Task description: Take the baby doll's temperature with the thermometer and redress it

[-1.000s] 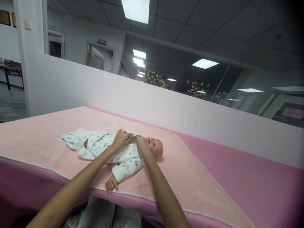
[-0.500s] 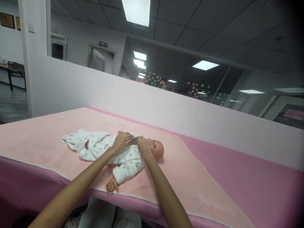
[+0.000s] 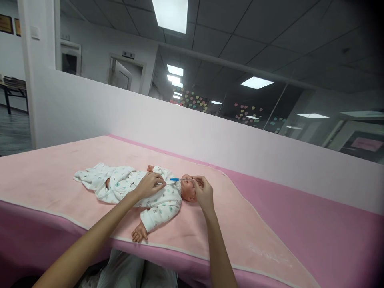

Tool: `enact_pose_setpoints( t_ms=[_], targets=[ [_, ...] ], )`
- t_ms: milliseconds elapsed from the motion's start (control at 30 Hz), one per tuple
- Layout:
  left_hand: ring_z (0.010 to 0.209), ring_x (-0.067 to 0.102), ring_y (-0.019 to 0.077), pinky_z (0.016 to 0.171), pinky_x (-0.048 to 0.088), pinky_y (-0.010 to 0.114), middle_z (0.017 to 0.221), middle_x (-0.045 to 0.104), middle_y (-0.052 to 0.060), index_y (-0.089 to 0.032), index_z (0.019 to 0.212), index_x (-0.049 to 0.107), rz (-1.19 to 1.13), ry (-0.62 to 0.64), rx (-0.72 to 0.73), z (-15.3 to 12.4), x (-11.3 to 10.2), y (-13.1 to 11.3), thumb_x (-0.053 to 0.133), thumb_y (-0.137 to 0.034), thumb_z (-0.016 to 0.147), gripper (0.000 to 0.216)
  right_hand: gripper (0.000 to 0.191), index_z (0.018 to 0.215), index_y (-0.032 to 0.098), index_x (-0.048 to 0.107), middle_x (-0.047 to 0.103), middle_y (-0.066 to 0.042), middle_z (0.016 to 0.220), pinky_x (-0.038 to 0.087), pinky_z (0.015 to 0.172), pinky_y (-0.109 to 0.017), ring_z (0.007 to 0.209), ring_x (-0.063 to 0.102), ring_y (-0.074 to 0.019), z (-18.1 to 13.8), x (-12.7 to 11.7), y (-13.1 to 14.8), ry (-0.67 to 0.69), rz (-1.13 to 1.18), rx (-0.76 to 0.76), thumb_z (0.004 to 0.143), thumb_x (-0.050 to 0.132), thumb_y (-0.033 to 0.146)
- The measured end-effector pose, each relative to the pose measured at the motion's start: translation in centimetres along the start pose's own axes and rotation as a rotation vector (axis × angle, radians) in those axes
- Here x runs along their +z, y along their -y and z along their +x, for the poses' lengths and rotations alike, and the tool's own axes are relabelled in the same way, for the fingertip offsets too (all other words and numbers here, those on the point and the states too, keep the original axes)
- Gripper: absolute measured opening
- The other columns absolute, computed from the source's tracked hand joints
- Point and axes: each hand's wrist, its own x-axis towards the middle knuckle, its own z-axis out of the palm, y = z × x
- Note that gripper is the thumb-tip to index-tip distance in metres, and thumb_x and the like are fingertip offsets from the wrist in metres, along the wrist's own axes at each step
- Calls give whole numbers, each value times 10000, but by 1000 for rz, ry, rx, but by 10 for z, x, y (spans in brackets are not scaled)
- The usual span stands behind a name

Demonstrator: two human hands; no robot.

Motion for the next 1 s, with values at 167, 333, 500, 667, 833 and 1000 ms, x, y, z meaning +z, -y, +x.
enact_pose_setpoints(
  t_ms=[167,333,500,667,833,1000],
  targets=[
    [966,514,177,889,369,328,1018,599,31,-251,991,625,-19,-130,-2,-9,4,-5,372,-383,884,305,331,794,192,534,647,-62,836,438,434,-237,564,575,-143,-6,13,-3,48,361,146,674,586,497],
    [927,509,182,896,356,346,946,610,51,-193,1004,573,-9,-316,17,-21,7,-8,365,-331,889,275,311,745,191,536,617,-14,657,441,428,-228,486,537,-114,-15,32,-3,121,572,232,625,663,448],
    [779,503,190,785,374,355,775,603,55,-163,863,560,50,-517,115,-28,14,-3,436,-270,856,164,310,751,172,567,613,-15,625,452,434,-220,544,563,-128,-24,44,-2,94,667,251,612,702,414],
    [749,509,176,743,371,331,767,593,48,-164,890,533,77,-647,116,-30,13,-5,462,-232,853,106,300,772,160,587,624,-29,636,446,427,-215,551,559,-126,-31,48,-2,58,710,237,614,713,382],
    [789,521,181,764,369,339,827,605,58,-161,946,517,79,-670,142,-31,12,-6,465,-202,849,117,281,783,148,604,628,-36,658,445,439,-209,562,553,-117,-39,49,-1,66,736,242,629,711,357],
    [798,519,187,767,368,343,839,609,62,-158,944,522,83,-625,148,-32,14,-5,459,-208,849,124,302,843,142,632,581,-7,623,455,440,-213,529,529,-98,-42,51,7,114,741,239,676,665,392]
  ],
)
